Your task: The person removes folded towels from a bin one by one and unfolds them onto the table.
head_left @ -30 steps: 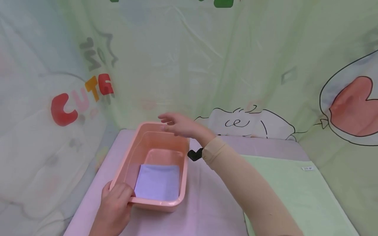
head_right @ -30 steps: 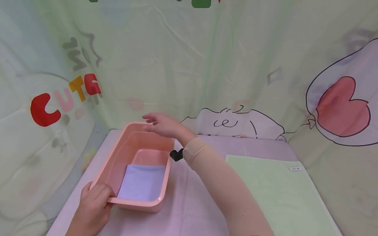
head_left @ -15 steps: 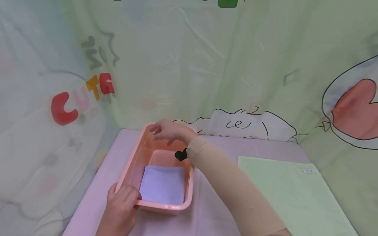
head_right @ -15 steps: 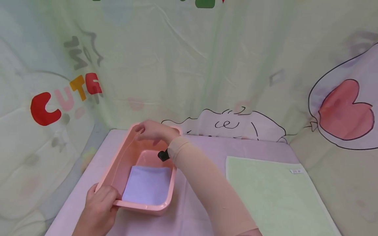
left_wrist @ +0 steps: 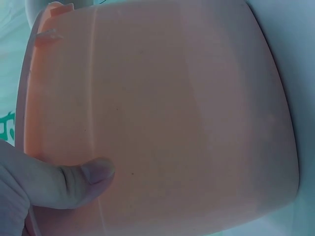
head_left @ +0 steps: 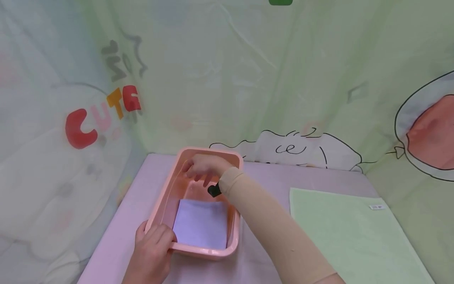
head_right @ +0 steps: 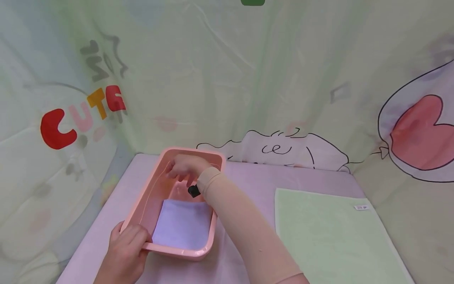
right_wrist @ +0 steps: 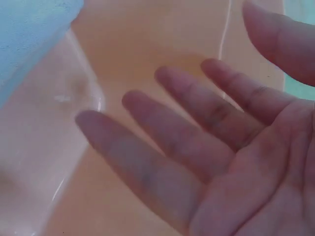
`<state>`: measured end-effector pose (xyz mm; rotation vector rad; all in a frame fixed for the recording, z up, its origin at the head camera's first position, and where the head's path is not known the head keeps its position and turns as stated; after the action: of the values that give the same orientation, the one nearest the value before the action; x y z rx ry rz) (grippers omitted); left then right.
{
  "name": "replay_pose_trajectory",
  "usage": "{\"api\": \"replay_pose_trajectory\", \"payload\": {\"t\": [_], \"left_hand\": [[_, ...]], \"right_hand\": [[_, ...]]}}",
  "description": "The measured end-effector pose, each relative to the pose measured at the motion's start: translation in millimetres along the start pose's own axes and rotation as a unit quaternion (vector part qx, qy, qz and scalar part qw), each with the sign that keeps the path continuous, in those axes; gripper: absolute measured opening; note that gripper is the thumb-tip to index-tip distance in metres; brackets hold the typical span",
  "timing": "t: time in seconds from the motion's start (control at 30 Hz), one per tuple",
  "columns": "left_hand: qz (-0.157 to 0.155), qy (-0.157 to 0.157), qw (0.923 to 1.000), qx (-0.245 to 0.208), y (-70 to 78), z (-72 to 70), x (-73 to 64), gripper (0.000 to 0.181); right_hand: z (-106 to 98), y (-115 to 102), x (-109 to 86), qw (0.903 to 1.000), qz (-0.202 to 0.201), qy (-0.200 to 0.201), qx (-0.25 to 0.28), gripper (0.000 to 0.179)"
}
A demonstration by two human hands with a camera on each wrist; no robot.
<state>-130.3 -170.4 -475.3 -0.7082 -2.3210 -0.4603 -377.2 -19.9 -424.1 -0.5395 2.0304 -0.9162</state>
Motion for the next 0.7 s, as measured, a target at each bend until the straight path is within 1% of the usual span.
{"api": "replay_pose_trajectory", "payload": {"t": [0.07, 0.17, 0.27, 0.47, 0.7], "left_hand": [[-0.001, 0.001, 1.0000, 0.001, -0.3, 0.5, -0.3, 0.038], [-0.003, -0.002, 1.0000, 0.004, -0.8, 1.2, -0.9, 0.037], [-0.002, 0.000, 1.0000, 0.006, -1.1, 1.9, -1.3, 0.036], [-0.015, -0.011, 0.9998, 0.007, -1.1, 1.8, -2.6, 0.035], [-0.007, 0.001, 0.9999, -0.007, -0.7, 1.5, -1.1, 0.030]], "right_hand": [[1.9, 3.2, 1.8, 0.9997, 0.001, -0.020, 0.013, 0.039], [5.7, 10.0, 7.2, 0.9978, 0.014, -0.052, 0.037, 0.047], [9.4, 16.4, 11.7, 0.9965, 0.037, -0.068, 0.033, 0.050], [15.7, 24.2, 12.8, 0.9944, 0.087, -0.058, -0.013, 0.051], [19.8, 24.6, 5.5, 0.9880, 0.144, -0.044, -0.031, 0.047]]}}
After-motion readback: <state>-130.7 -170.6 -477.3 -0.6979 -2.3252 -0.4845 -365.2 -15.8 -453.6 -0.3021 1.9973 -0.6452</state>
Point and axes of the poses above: each hand's wrist, its own x-axis towards the middle knuckle, its own z-axis out of the palm, y = z × x, the point moved 3 cm from there along x, towards the middle knuckle, and after that the axes turned 5 degrees about -y, right-handed, at the moved point
